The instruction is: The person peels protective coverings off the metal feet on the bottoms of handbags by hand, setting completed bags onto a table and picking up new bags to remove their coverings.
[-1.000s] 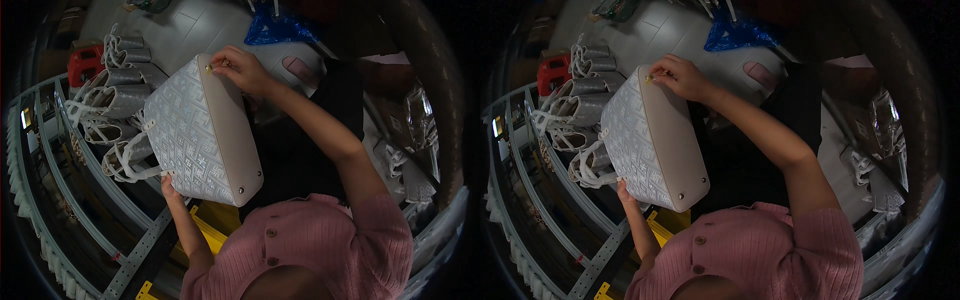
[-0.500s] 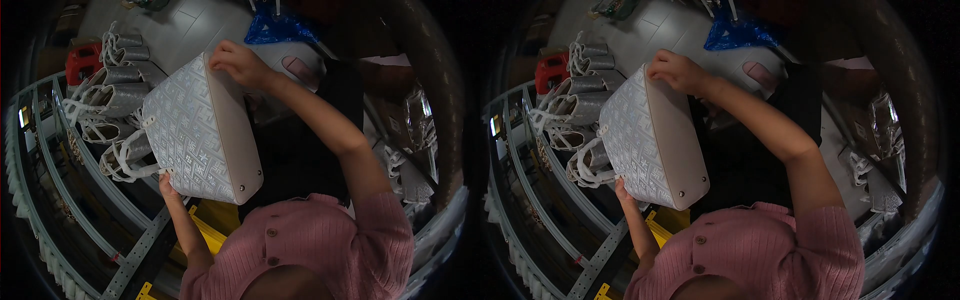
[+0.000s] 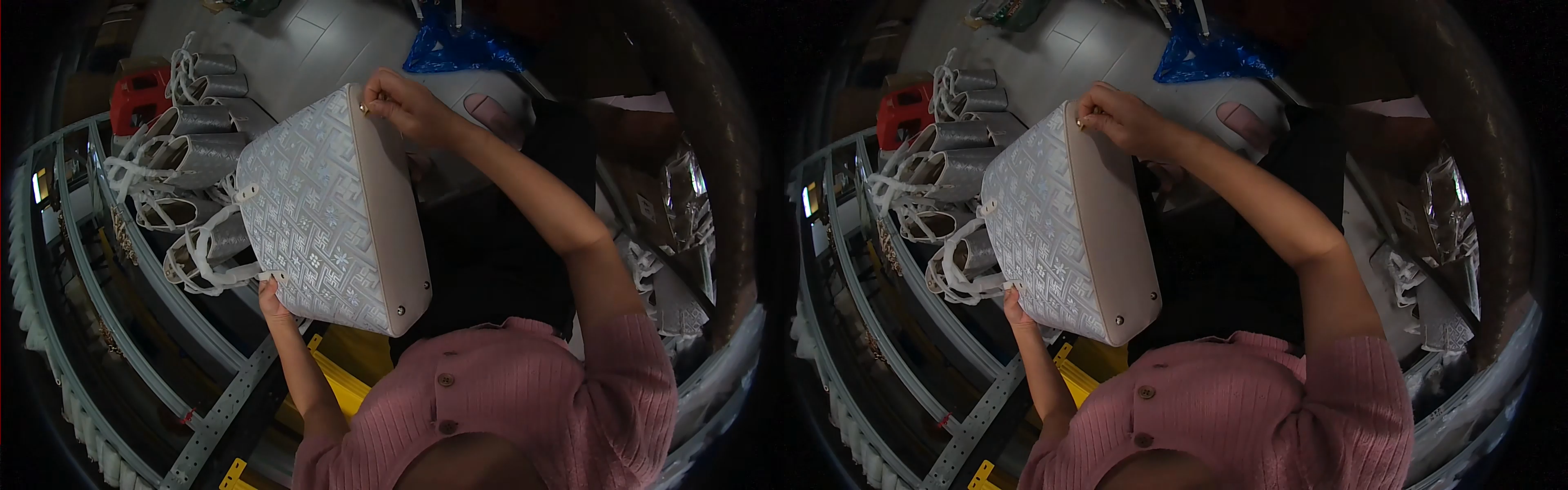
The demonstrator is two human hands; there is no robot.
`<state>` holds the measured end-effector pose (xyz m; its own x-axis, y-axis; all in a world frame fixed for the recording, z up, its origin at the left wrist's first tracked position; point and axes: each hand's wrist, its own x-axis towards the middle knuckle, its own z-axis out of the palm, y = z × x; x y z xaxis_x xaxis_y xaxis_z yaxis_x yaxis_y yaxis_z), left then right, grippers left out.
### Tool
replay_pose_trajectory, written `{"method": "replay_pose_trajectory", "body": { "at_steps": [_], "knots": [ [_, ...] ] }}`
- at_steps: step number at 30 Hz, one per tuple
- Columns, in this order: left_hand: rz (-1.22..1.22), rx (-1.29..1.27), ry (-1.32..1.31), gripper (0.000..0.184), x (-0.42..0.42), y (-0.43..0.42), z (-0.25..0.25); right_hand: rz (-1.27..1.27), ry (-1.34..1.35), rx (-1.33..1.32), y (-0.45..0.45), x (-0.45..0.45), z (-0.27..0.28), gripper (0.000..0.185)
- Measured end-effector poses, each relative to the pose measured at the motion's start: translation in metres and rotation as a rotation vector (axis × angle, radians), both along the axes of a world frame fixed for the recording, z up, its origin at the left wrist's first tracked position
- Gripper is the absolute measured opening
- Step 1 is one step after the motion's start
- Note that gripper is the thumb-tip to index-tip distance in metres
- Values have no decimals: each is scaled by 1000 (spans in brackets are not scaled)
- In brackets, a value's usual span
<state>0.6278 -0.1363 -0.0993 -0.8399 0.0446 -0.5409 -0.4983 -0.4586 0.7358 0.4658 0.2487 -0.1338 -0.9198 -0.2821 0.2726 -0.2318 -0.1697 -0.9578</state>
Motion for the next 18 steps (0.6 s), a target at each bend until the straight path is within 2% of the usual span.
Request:
{"method": "replay_pose_trajectory", "body": {
  "at_steps": [1, 5, 7, 8, 10, 17, 18],
  "knots": [
    [-3, 0, 1, 52, 0, -1, -1, 27, -124, -81, 1, 0, 0, 2],
    [-8, -11, 34, 54, -1, 3, 1, -110, -124, -81, 2, 6, 8, 7],
    [-22, 4, 38, 55, -3, 6, 2, -176, 137, 12, -1, 6, 15, 8],
    [-25, 8, 31, 56, -3, 7, 3, -177, 139, 12, -1, 5, 14, 8],
    [-26, 12, 30, 56, -3, 6, 3, -133, 185, 89, -3, 0, 11, 6],
    [-15, 15, 37, 55, -2, 5, 2, -13, 159, 34, 3, -8, 5, 2],
    [-8, 12, 29, 55, -2, 4, 2, 84, -34, -135, 4, -8, 1, 2]
  ]
}}
